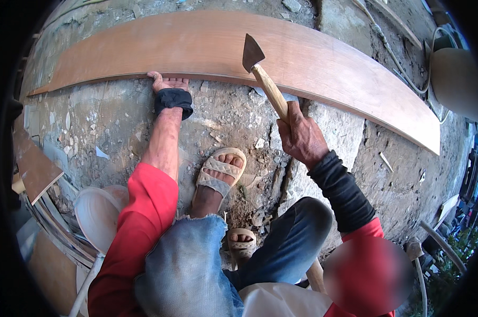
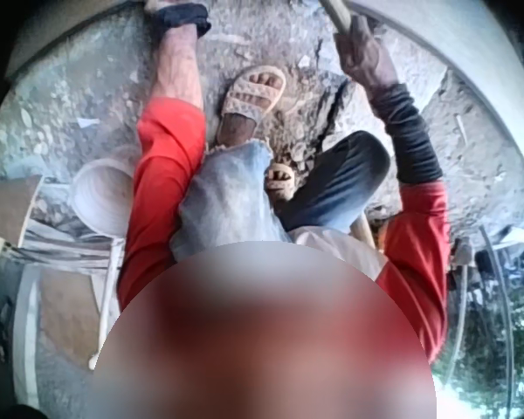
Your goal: The person uses a chisel and hammer to carve and shape a wooden plank. They repeatedly strike the chisel to remove wood shavings and occasionally wipe the plank with a cloth.
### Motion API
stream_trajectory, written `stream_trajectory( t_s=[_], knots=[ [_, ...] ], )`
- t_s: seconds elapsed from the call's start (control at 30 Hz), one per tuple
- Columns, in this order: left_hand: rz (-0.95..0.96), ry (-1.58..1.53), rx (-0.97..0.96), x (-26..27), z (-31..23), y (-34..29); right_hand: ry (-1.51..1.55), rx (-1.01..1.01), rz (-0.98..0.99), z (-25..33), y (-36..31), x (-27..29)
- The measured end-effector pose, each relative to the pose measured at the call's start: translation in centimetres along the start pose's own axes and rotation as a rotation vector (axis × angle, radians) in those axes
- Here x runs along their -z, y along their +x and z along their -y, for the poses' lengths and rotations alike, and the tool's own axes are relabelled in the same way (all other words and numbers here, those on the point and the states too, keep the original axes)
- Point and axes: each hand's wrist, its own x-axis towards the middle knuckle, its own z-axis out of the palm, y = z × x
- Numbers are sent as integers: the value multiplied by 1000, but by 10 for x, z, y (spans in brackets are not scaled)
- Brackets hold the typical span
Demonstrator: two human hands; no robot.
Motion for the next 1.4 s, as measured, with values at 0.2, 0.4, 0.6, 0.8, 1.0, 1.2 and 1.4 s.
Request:
stream_trajectory(
  t_s=[0.2,0.4,0.6,0.8,1.0,1.2,1.4],
  knots=[
    [102,10,-18,3,0,-2,74,-7,-97,18,0,23],
    [102,18,-8,4,-1,-3,206,36,-343,22,-13,20],
    [178,45,-9,2,-1,-6,11,-84,34,-7,-3,-10],
    [132,52,1,4,0,-2,195,4,-366,31,-16,34],
    [181,27,-14,2,-1,-5,47,-128,2,-6,-11,-7],
    [125,89,-12,6,0,-3,161,-99,-76,13,-11,27],
    [175,53,-14,8,1,-1,503,28,-608,36,-9,34]
  ],
)
